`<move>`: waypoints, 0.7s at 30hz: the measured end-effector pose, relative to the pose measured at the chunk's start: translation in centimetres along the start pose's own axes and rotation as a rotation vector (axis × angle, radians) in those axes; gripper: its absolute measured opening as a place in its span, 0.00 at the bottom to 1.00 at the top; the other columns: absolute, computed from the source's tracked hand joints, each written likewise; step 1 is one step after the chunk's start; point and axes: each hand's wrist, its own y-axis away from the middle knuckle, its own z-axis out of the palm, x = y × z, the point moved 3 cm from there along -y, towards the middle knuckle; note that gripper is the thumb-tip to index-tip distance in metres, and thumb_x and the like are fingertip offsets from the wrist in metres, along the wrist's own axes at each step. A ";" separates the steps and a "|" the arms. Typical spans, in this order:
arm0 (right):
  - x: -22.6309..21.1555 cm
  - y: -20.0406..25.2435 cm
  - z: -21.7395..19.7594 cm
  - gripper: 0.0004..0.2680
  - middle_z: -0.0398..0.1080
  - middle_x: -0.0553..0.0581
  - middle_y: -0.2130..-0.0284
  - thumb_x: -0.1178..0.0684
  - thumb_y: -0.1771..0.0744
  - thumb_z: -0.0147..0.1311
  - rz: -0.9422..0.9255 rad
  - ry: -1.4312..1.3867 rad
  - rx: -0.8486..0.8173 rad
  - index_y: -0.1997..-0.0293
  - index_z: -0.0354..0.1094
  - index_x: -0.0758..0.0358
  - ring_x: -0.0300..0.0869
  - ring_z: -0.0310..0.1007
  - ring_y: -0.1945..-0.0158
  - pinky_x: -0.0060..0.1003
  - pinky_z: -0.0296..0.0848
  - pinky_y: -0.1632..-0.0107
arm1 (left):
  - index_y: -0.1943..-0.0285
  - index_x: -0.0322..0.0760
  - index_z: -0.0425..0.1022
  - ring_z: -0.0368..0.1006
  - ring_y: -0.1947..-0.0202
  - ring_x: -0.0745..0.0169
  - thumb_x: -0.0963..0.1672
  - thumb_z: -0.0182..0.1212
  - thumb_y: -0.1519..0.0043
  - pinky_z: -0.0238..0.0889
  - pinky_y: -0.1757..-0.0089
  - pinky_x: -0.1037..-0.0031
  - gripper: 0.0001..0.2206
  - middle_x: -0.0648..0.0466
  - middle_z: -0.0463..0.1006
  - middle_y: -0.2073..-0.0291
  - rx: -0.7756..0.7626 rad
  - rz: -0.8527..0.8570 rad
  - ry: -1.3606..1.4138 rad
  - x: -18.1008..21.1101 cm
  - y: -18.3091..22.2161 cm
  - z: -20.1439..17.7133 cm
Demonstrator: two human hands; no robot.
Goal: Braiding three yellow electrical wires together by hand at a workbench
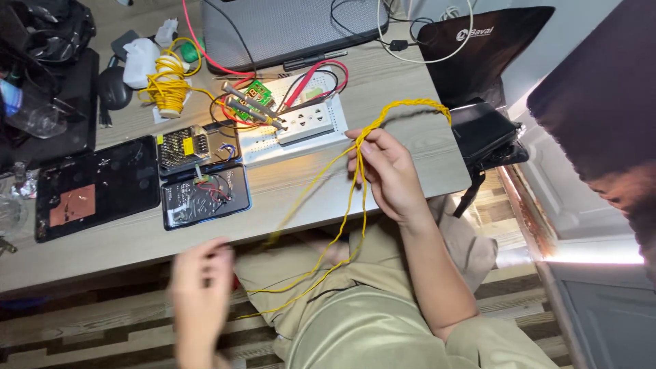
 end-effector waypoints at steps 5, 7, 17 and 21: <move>-0.1 0.1 -0.3 0.12 0.79 0.63 0.52 0.57 0.27 0.57 -0.006 0.003 -0.037 0.37 0.71 0.71 0.38 0.80 0.60 0.25 0.77 0.59 | 0.45 0.41 0.85 0.75 0.63 0.63 0.40 0.61 0.29 0.67 0.57 0.73 0.08 0.55 0.85 0.58 -0.386 0.343 0.252 12.0 -2.2 7.0; -0.2 0.2 -0.2 0.14 0.79 0.62 0.54 0.56 0.27 0.57 -0.003 -0.007 -0.056 0.33 0.70 0.72 0.37 0.81 0.58 0.24 0.78 0.57 | 0.42 0.38 0.82 0.84 0.52 0.56 0.41 0.58 0.27 0.71 0.49 0.69 0.09 0.51 0.88 0.51 -0.424 0.405 0.275 13.8 -3.3 8.7; -0.1 0.1 0.5 0.16 0.76 0.64 0.55 0.59 0.27 0.58 -0.146 0.050 -0.115 0.31 0.69 0.77 0.41 0.81 0.54 0.27 0.82 0.58 | 0.32 0.28 0.80 0.86 0.66 0.57 0.40 0.60 0.28 0.84 0.61 0.68 0.16 0.36 0.89 0.53 -0.400 -0.141 0.718 13.6 -5.4 13.0; -0.9 0.5 1.2 0.14 0.77 0.58 0.56 0.60 0.27 0.57 -0.155 0.122 -0.150 0.32 0.71 0.73 0.36 0.78 0.53 0.25 0.80 0.54 | 0.35 0.27 0.80 0.75 0.90 0.62 0.39 0.63 0.32 0.73 0.86 0.77 0.16 0.39 0.90 0.59 -0.456 -0.286 0.817 14.8 -5.6 12.7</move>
